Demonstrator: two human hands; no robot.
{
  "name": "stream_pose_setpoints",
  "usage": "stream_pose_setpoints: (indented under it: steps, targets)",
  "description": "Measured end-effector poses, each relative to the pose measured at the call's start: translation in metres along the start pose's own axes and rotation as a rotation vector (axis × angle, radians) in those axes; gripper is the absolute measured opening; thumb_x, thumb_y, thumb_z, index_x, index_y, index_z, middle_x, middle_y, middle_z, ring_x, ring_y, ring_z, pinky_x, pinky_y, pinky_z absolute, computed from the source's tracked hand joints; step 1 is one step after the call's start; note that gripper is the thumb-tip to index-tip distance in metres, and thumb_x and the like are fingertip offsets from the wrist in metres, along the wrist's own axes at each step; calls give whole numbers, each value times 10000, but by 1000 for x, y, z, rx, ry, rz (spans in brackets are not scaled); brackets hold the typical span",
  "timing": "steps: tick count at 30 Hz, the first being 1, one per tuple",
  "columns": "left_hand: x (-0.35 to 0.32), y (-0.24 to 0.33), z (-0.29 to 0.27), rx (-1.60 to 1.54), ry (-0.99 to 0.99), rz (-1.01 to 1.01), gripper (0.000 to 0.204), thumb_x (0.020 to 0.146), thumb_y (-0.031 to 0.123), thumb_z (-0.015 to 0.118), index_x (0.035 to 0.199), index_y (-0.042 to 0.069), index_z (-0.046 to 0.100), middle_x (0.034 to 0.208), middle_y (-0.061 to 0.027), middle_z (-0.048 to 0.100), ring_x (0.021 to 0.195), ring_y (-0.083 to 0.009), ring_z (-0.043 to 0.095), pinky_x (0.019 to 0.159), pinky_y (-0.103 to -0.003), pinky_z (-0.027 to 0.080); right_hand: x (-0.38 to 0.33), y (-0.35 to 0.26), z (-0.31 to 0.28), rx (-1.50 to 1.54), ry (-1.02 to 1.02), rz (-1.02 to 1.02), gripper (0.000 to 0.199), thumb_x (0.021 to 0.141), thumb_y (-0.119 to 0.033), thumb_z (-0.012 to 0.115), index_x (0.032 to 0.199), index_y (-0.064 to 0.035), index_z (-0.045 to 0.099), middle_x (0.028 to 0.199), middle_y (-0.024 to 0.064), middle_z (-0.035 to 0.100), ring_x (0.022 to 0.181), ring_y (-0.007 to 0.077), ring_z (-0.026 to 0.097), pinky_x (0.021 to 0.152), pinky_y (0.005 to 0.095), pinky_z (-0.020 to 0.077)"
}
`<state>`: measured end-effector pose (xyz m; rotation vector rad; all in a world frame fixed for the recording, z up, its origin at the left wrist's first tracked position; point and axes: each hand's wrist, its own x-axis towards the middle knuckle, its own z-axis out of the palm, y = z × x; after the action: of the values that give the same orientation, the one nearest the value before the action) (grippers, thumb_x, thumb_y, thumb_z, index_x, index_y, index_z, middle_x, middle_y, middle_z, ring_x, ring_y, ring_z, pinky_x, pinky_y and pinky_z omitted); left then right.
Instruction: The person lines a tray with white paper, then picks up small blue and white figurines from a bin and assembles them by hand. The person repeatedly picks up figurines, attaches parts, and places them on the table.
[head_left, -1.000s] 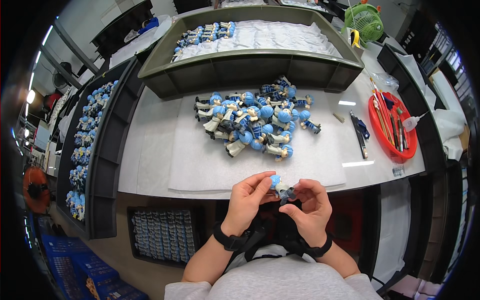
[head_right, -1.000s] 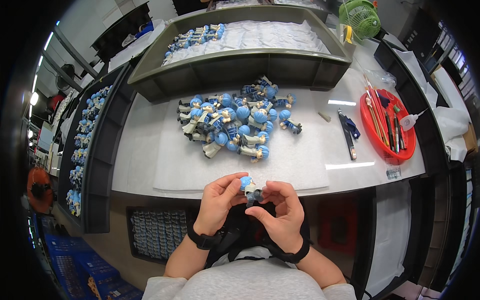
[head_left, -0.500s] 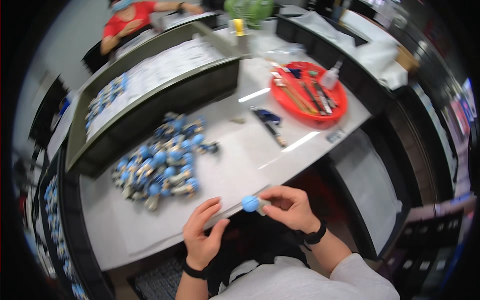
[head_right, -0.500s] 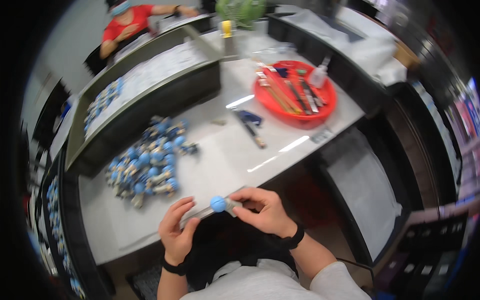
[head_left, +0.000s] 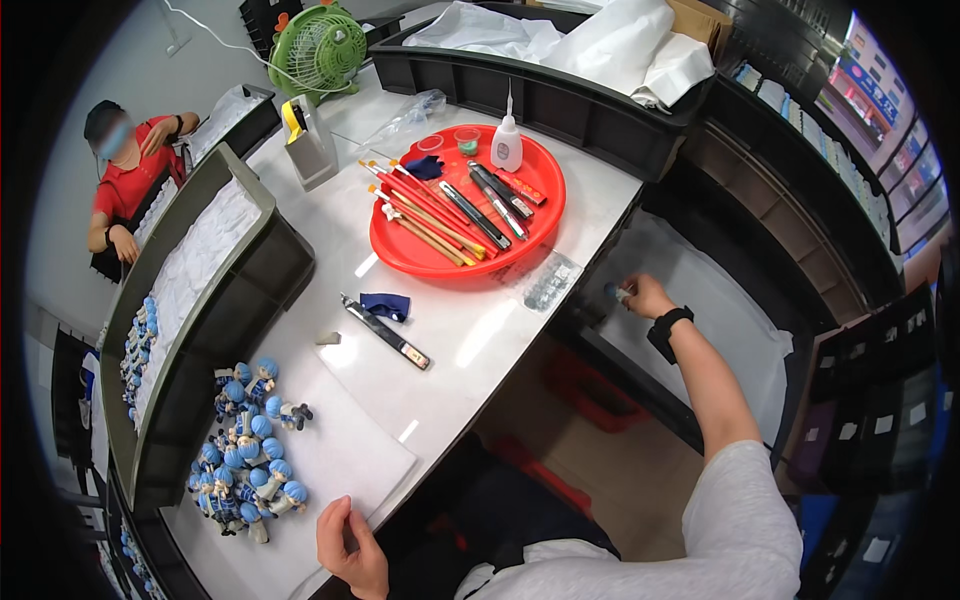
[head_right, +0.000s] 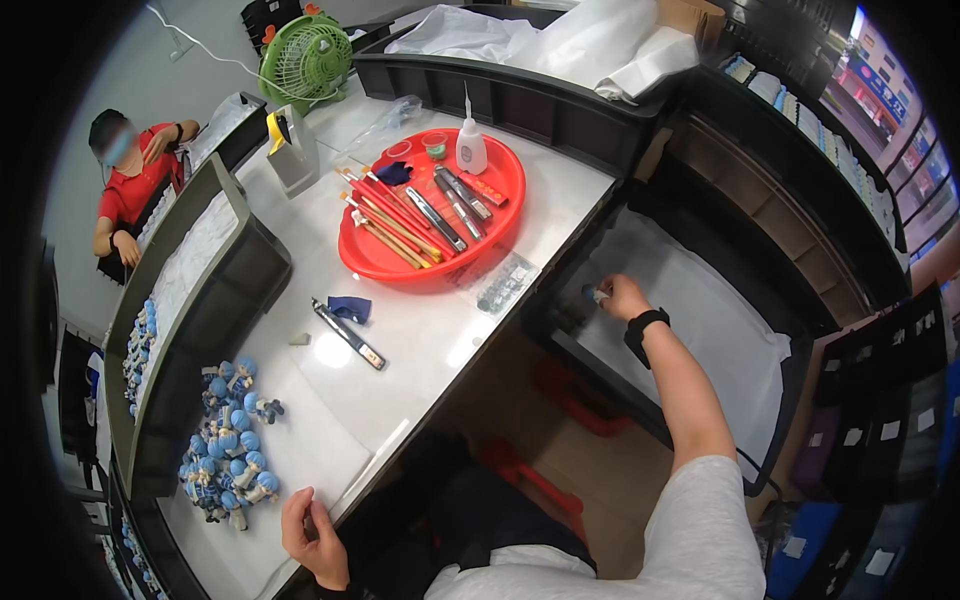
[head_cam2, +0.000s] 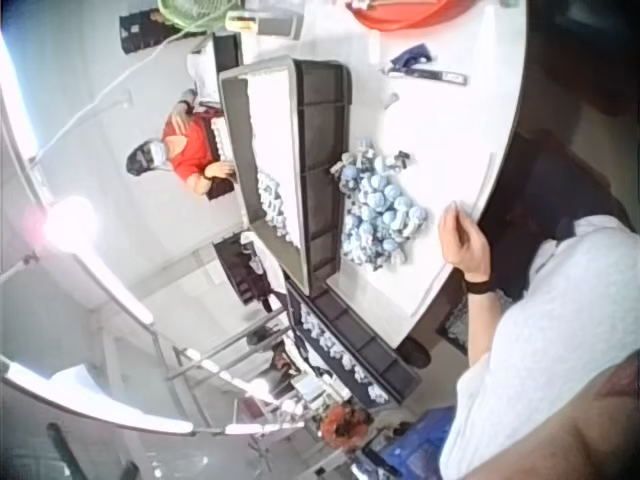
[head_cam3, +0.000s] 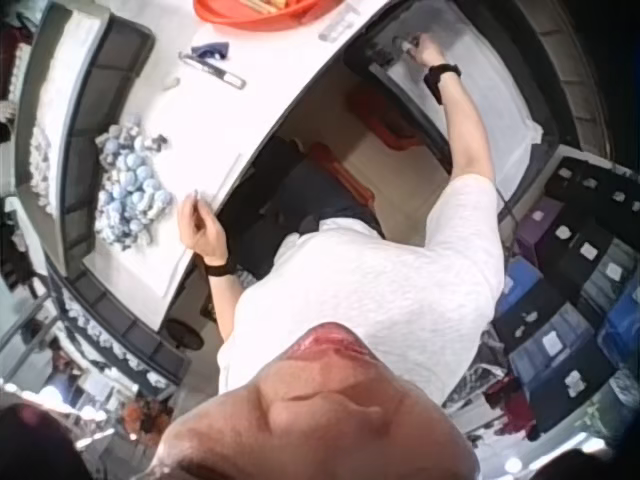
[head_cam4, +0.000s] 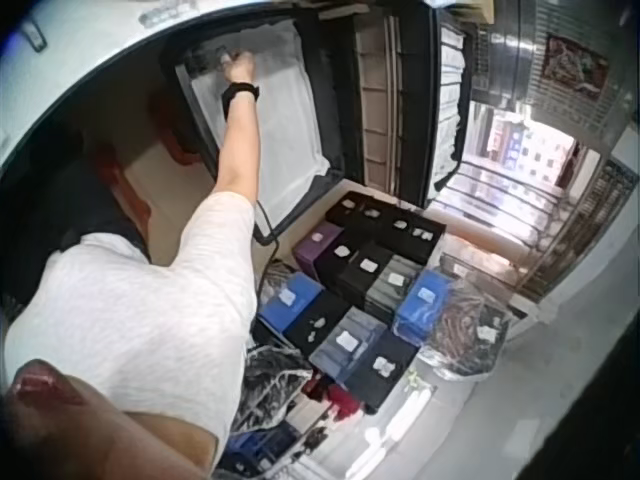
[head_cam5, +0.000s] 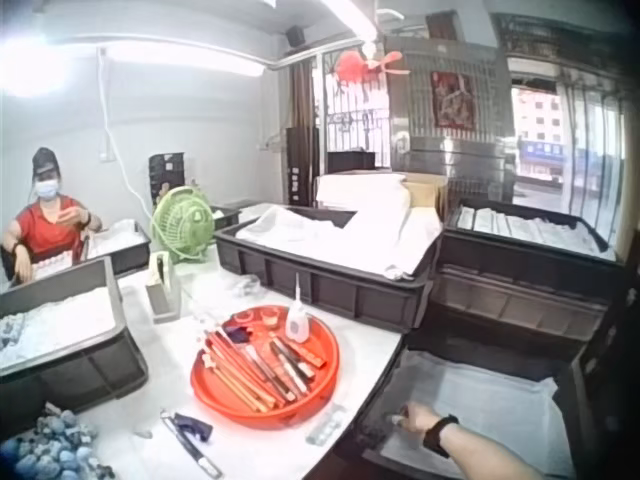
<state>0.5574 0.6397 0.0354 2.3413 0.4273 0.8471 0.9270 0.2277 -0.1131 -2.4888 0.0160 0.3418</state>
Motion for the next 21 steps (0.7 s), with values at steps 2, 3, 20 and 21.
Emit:
stream_pose_setpoints:
  steps: [2, 3, 20, 21]
  targets:
    - [0, 2, 1, 14, 0, -3, 164, 829, -82, 543, 973, -44, 612, 952, -144, 622, 858, -232, 596, 754, -289, 469, 17, 5, 16, -59, -37, -12, 312, 688, -53, 662, 993, 11, 648, 971, 206, 659, 942, 345, 630, 816, 378, 497]
    - [0, 3, 1, 21, 0, -6, 162, 830, -81, 542, 971, -44, 613, 951, -144, 621, 858, -232, 596, 756, -290, 469, 25, 8, 22, -85, -55, -8, 317, 687, -47, 655, 998, 14, 646, 980, 212, 657, 954, 347, 626, 820, 378, 496]
    - [8, -3, -2, 8, 44, 79, 197, 728, -48, 646, 916, 9, 649, 900, -130, 657, 769, -276, 638, 673, -330, 515, 71, 66, 49, -12, -140, -411, 353, 810, -76, 518, 1138, 47, 564, 1143, 235, 595, 1132, 359, 529, 973, 376, 394]
    - [11, -4, -2, -58, 33, 67, 207, 732, -50, 652, 928, 14, 652, 901, -129, 663, 780, -278, 648, 692, -330, 518, 77, 89, 39, -79, 8, -337, 379, 810, -46, 528, 1173, 61, 537, 1159, 239, 588, 1134, 355, 531, 973, 383, 399]
